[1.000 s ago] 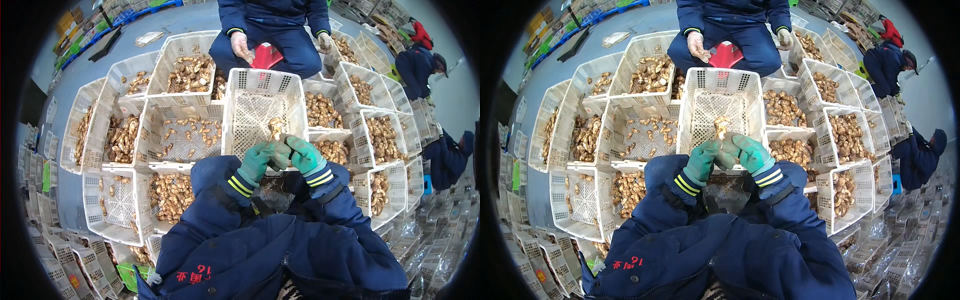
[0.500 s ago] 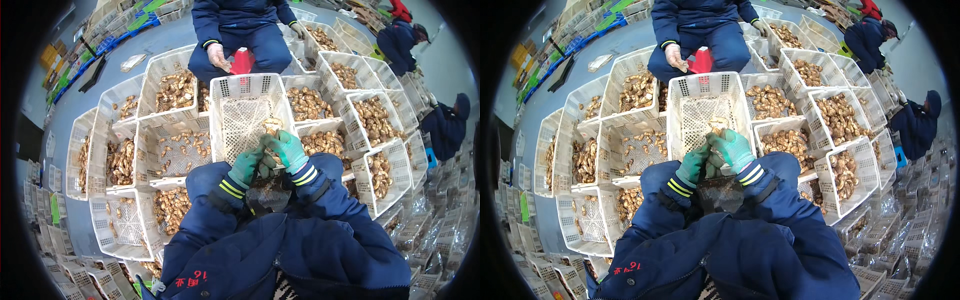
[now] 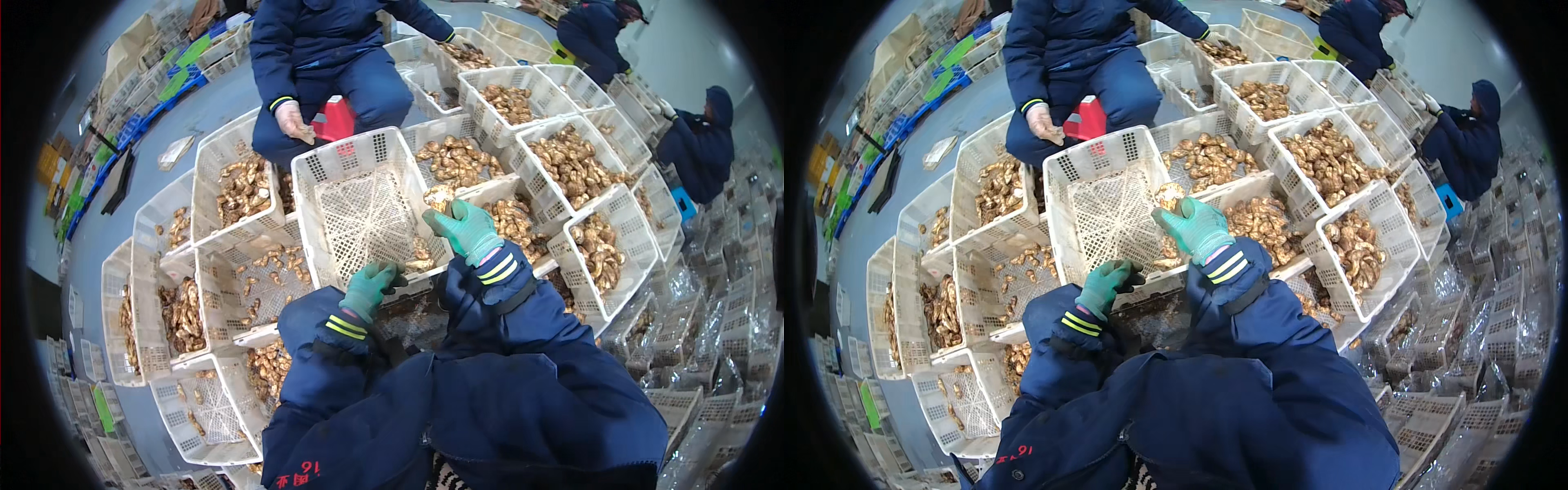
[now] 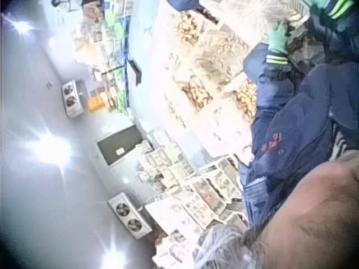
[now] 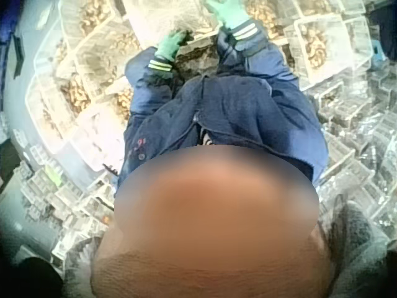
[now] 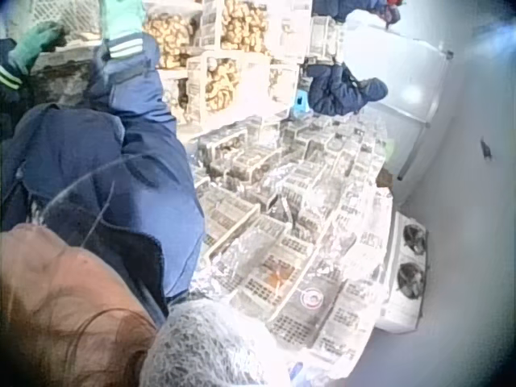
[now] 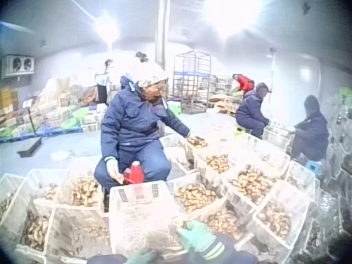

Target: The person sorts root vegetables by hand, picking them from various crates on the floor and placing them into a central white plastic crate.

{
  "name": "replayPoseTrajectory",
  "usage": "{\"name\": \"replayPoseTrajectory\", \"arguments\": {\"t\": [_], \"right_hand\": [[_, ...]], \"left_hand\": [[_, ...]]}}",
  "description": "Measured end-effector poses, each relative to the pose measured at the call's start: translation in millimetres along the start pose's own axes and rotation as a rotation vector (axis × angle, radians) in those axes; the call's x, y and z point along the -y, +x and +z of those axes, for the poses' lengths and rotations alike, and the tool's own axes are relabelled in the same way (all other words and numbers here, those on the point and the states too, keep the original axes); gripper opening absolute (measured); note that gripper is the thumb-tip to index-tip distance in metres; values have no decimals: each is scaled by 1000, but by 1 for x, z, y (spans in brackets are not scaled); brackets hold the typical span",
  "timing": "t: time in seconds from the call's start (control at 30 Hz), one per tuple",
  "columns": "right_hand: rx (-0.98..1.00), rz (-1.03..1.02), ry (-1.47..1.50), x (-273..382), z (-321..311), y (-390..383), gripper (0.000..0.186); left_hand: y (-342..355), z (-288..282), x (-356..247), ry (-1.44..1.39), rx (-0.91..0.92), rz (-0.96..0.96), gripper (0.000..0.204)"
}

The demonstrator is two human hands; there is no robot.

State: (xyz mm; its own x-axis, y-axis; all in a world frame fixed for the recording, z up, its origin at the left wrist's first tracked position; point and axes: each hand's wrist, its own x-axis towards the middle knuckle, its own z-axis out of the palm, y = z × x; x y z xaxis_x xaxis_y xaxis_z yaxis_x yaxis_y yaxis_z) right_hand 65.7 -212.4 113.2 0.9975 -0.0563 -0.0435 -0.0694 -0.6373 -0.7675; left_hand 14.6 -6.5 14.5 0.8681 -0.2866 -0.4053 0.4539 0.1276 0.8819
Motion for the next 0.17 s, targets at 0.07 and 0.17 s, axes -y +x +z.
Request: {"name": "replayPoseTrajectory", "arguments": {"t": [0.07, 0.17], "right_hand": [[-7, 24, 2, -1, -9, -2, 50], [18, 87, 58, -17, -13, 2, 46]], "left_hand": [[-2, -1, -2, 22, 20, -20, 28], [-2, -5, -3, 93, 46, -81, 31]]}}
